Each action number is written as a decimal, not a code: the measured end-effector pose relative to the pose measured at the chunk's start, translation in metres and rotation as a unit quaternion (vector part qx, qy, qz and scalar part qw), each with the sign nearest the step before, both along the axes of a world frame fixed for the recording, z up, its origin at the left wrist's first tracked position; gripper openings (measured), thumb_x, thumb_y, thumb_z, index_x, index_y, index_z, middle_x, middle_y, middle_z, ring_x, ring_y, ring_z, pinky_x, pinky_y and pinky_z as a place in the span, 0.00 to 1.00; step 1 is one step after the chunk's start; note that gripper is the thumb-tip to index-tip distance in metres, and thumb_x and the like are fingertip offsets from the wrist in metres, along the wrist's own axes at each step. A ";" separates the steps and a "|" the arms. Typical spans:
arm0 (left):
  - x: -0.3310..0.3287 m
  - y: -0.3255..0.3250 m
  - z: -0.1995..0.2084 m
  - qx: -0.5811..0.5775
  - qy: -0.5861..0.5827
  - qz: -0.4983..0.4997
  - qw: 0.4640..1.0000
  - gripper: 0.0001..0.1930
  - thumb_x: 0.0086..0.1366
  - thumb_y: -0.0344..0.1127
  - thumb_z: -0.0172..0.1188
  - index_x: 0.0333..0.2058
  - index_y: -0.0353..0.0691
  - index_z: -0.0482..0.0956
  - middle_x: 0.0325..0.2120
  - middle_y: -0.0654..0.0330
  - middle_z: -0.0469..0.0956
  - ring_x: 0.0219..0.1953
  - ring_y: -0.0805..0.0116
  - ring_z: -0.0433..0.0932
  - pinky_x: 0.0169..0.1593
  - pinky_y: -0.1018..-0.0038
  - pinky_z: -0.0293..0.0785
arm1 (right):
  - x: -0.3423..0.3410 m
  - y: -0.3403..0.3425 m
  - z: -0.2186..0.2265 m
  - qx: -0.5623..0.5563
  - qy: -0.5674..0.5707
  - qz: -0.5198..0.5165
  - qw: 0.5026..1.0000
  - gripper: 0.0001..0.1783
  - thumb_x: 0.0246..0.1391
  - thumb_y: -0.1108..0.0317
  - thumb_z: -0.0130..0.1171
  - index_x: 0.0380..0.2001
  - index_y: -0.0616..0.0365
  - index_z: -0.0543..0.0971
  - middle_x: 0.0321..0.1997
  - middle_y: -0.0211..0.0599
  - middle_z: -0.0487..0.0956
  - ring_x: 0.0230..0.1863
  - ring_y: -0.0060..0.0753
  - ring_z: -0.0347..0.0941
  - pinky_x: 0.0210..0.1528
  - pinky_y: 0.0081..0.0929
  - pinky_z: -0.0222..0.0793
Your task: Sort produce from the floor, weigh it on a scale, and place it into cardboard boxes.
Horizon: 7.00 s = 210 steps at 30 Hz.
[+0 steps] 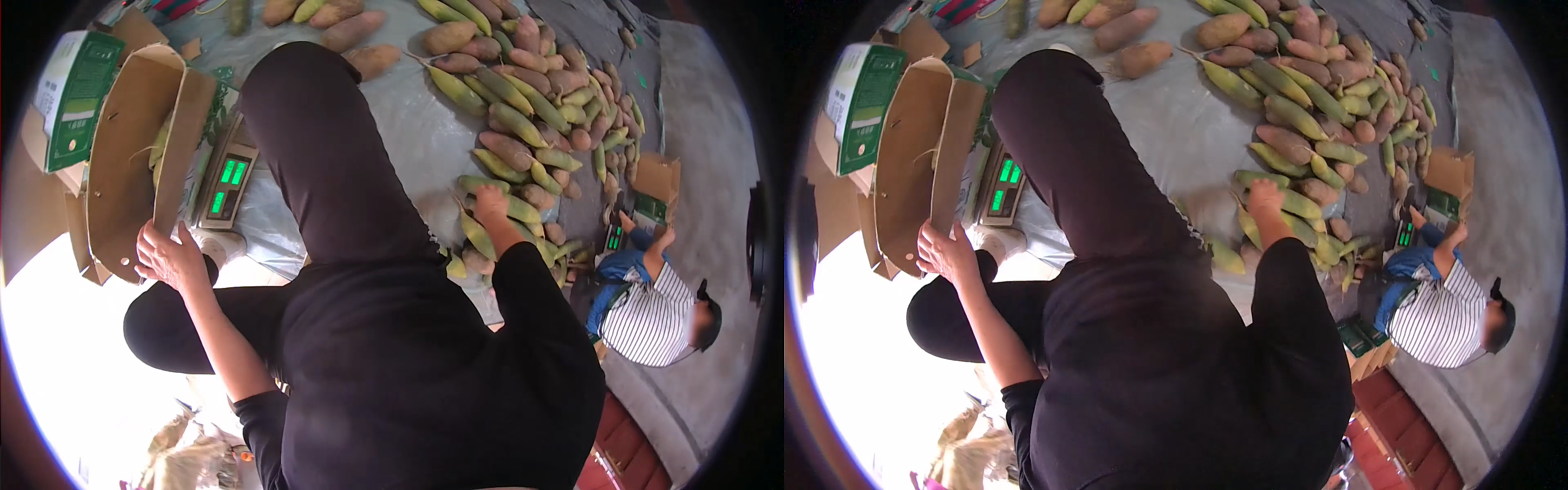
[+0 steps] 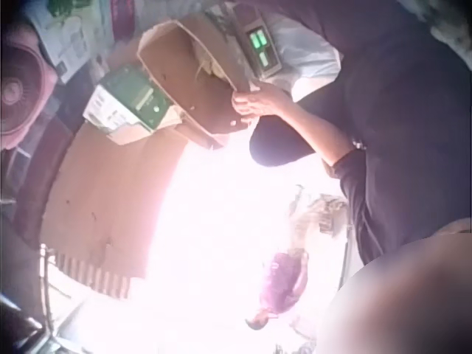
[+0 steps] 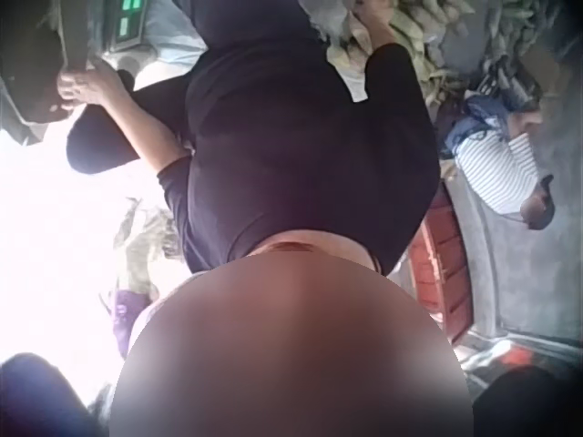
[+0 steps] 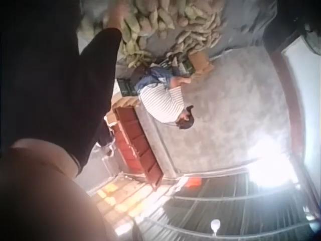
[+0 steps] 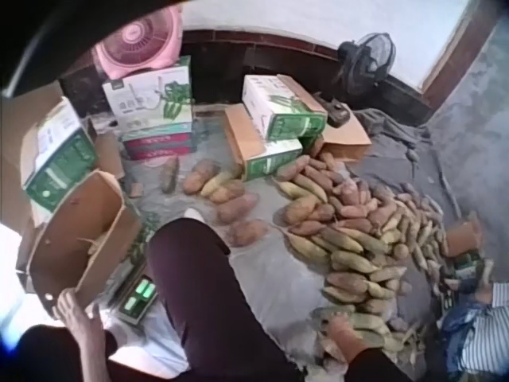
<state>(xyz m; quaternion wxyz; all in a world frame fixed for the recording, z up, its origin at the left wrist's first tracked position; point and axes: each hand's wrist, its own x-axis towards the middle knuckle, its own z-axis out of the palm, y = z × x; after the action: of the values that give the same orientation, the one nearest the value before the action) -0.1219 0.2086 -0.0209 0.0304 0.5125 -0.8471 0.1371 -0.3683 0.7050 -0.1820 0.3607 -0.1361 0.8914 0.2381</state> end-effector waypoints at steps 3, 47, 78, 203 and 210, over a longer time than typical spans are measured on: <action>-0.010 0.002 0.000 0.020 0.013 -0.010 1.000 0.27 0.51 0.40 0.64 0.50 0.42 0.67 0.50 0.58 0.67 0.57 0.59 0.62 0.60 0.50 0.45 | -0.013 0.042 0.017 -0.011 0.073 0.009 0.997 0.22 0.47 0.65 0.57 0.48 0.49 0.69 0.53 0.32 0.69 0.57 0.37 0.62 0.52 0.45 0.62; -0.002 0.002 0.013 0.093 0.141 0.009 0.986 0.26 0.45 0.33 0.66 0.46 0.42 0.68 0.48 0.62 0.65 0.59 0.60 0.59 0.62 0.46 0.40 | -0.123 -0.299 0.209 -0.780 -0.005 -0.053 0.623 0.30 0.43 0.80 0.62 0.51 0.62 0.64 0.49 0.36 0.70 0.50 0.29 0.68 0.54 0.29 0.63; 0.001 0.000 0.014 0.089 0.146 -0.009 0.985 0.22 0.47 0.33 0.62 0.43 0.43 0.70 0.48 0.60 0.67 0.58 0.58 0.59 0.62 0.45 0.42 | 0.000 -0.533 0.275 -0.629 -0.222 0.330 0.668 0.27 0.45 0.58 0.63 0.50 0.52 0.73 0.45 0.41 0.77 0.41 0.32 0.75 0.43 0.29 0.70; -0.011 0.005 -0.002 0.039 0.051 -0.046 0.997 0.27 0.50 0.37 0.65 0.50 0.47 0.68 0.50 0.62 0.67 0.58 0.62 0.60 0.60 0.49 0.46 | 0.022 0.063 -0.033 -0.017 -0.103 -0.015 0.994 0.33 0.40 0.59 0.62 0.54 0.51 0.68 0.53 0.44 0.70 0.56 0.48 0.64 0.56 0.39 0.62; -0.005 0.004 -0.007 0.010 0.028 -0.070 0.997 0.27 0.50 0.39 0.65 0.50 0.45 0.67 0.51 0.61 0.67 0.57 0.60 0.61 0.59 0.51 0.47 | 0.088 0.069 -0.018 0.026 -0.215 -0.028 0.976 0.33 0.41 0.59 0.60 0.54 0.53 0.66 0.55 0.43 0.68 0.59 0.50 0.61 0.56 0.41 0.64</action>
<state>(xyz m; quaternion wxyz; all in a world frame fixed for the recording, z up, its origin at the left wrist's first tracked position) -0.1271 0.2122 -0.0275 0.0590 0.4555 -0.8812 0.1120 -0.2808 0.7736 -0.2001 0.5537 -0.1494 0.7902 0.2161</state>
